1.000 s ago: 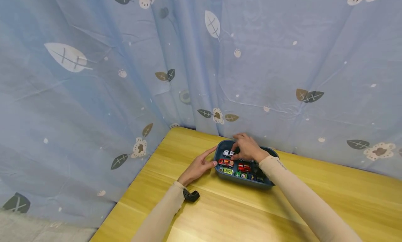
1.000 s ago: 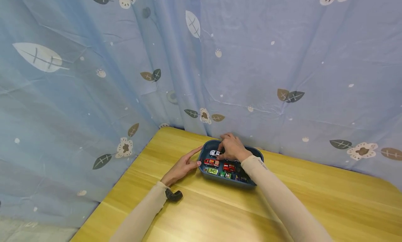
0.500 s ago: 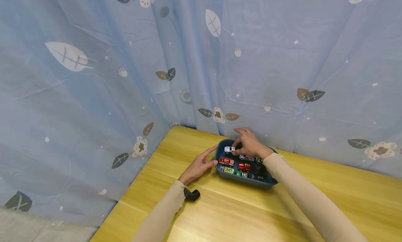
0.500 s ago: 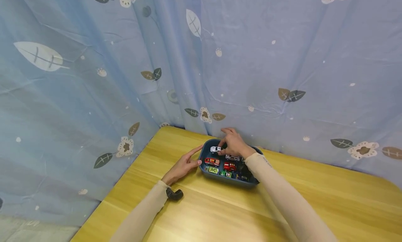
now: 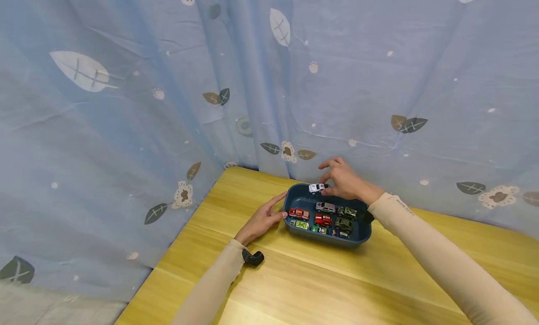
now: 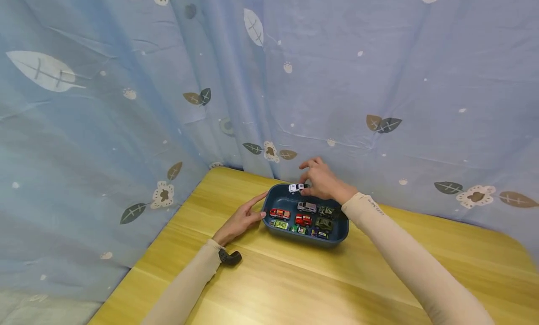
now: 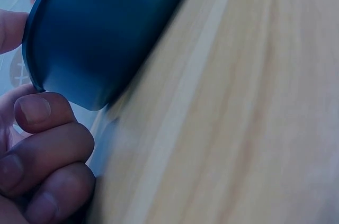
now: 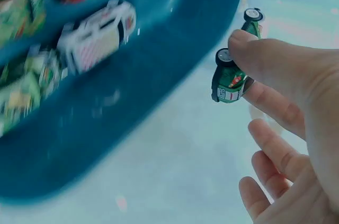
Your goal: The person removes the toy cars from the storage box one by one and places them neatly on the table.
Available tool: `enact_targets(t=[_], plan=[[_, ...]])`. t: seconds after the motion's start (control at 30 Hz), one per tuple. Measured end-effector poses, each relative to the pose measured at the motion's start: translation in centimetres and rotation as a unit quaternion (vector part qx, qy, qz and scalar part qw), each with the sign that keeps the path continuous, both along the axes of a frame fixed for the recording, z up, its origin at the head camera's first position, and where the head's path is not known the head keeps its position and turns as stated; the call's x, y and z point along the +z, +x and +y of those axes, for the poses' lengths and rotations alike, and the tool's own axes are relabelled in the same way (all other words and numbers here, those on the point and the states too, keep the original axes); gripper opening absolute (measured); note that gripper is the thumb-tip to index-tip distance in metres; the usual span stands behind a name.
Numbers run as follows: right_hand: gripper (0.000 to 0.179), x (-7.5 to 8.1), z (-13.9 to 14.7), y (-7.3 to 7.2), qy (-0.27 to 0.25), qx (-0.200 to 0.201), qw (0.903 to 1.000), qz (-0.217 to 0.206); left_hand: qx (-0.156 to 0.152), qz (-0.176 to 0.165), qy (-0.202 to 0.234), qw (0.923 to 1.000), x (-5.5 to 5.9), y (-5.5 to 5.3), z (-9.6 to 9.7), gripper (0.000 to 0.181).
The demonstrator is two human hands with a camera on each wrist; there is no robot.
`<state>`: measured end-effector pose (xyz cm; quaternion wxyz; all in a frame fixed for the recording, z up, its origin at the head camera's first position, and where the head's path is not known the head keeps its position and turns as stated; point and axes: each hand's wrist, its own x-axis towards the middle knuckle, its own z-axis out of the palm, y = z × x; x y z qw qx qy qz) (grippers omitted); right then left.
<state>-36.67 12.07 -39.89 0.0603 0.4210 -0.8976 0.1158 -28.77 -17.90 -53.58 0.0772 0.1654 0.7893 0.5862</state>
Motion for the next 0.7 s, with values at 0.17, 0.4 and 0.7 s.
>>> enact_targets(t=[0.17,0.4,0.7], plan=[[0.021,2.6,2.2,0.8,0.027,-0.014,0.9994,0.015,-0.005,0.002,0.006,1.0,-0.1,-0.1,-0.1,0.067],[0.02,5.8,6.1,2.0,0.025,-0.036,0.9986,0.029,-0.003,-0.001,0.004,1.0,0.3,-0.3,-0.1,0.068],[0.021,6.0,11.2,3.8,0.042,-0.078,0.9955,0.034,-0.003,-0.009,0.019,0.9998,0.0,-0.2,0.0,0.068]])
